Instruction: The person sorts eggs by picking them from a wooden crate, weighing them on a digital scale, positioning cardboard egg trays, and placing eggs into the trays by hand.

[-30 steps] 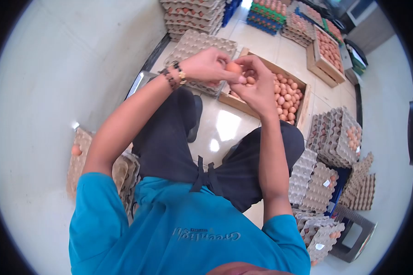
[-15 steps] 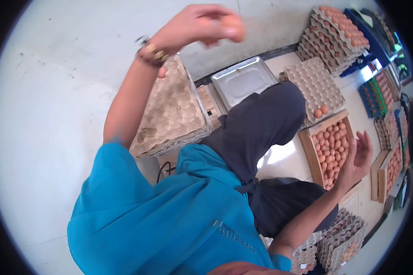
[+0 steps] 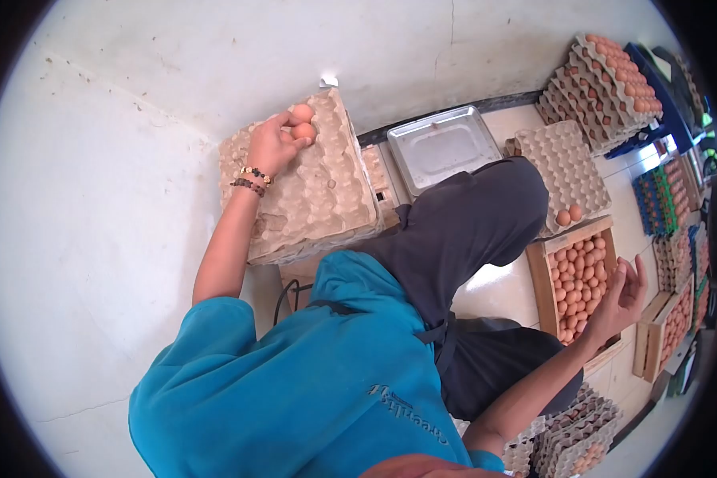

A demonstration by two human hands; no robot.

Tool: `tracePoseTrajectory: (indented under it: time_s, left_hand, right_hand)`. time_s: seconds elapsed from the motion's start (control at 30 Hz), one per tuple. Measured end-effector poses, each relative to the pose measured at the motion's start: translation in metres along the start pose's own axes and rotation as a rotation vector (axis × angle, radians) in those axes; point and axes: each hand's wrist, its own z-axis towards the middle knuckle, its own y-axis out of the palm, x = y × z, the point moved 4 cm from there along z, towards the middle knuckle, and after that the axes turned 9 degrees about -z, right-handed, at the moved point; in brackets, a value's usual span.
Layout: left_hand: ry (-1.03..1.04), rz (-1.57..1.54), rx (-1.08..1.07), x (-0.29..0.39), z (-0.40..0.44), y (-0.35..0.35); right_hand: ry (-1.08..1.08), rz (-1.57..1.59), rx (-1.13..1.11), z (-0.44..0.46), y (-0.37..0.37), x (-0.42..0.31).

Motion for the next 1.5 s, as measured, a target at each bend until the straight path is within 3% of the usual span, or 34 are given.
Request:
tracePoseTrajectory:
  time_s: [0.07,0.17,0.27,0.37,0.57,0.77,0.87,0.93,1.0,1.1,1.2,1.27,1.37,1.4,1.47,1.5]
  left_hand:
    - [-0.013,0.094,-0.023,0.0,0.001,-0.002]
    - [-0.063,-0.082,-0.035,-0.005,0.005,-0.008]
    - [-0.437,-0.664,-0.098,-0.028,0.011,-0.011]
    - [-0.565,-1.161,-0.094,-0.041,0.004,-0.019]
    - [-0.451,-1.036,-0.176,-0.023,-0.002,-0.035]
    - [-0.124,-0.429,-0.081,-0.032,-0.011,-0.031]
    - [0.063,-0.304,0.044,-0.031,-0.021,-0.019]
    - [0.041,-0.19,0.106,-0.031,-0.029,-0.011]
    - [-0.131,-0.066,0.057,-0.012,-0.034,-0.005]
    - [0.018,-0.19,-0.073,-0.026,-0.032,0.004]
    - [0.087,-0.4,-0.119,-0.072,-0.005,0.005]
    - [0.085,-0.265,-0.208,-0.106,0.015,-0.007]
    - [0.082,-0.05,-0.5,-0.056,0.007,0.001]
    - [0.272,-0.176,-0.459,-0.041,0.008,0.005]
    - [0.532,-0.01,-0.082,-0.101,0.077,-0.015]
    - [0.655,0.073,0.123,-0.119,0.098,-0.028]
  right_hand:
    - [0.009,-0.012,-0.004,0.0,0.001,0.004]
    - [0.025,-0.03,-0.001,0.0,-0.001,0.008]
    - [0.052,-0.032,0.0,0.001,-0.004,0.013]
    - [0.067,-0.035,-0.001,0.001,-0.006,0.015]
    - [0.097,-0.027,0.019,-0.003,-0.007,0.012]
    - [0.065,-0.04,0.078,-0.002,-0.01,0.016]
    - [0.032,-0.045,0.14,-0.002,-0.022,0.017]
    - [0.027,-0.105,0.254,0.001,-0.047,0.004]
    - [0.039,-0.085,0.466,-0.002,-0.082,-0.016]
    - [0.007,0.131,0.774,-0.039,-0.148,-0.001]
    - [0.181,-0.011,0.961,-0.119,-0.195,0.045]
    - [0.437,0.013,1.077,-0.195,-0.219,0.087]
    - [0.758,-0.344,1.06,-0.341,-0.237,0.17]
    - [0.842,-0.548,0.99,-0.384,-0.239,0.196]
    - [1.057,-0.884,0.904,-0.41,-0.214,0.177]
    - [1.09,-0.906,0.895,-0.416,-0.204,0.172]
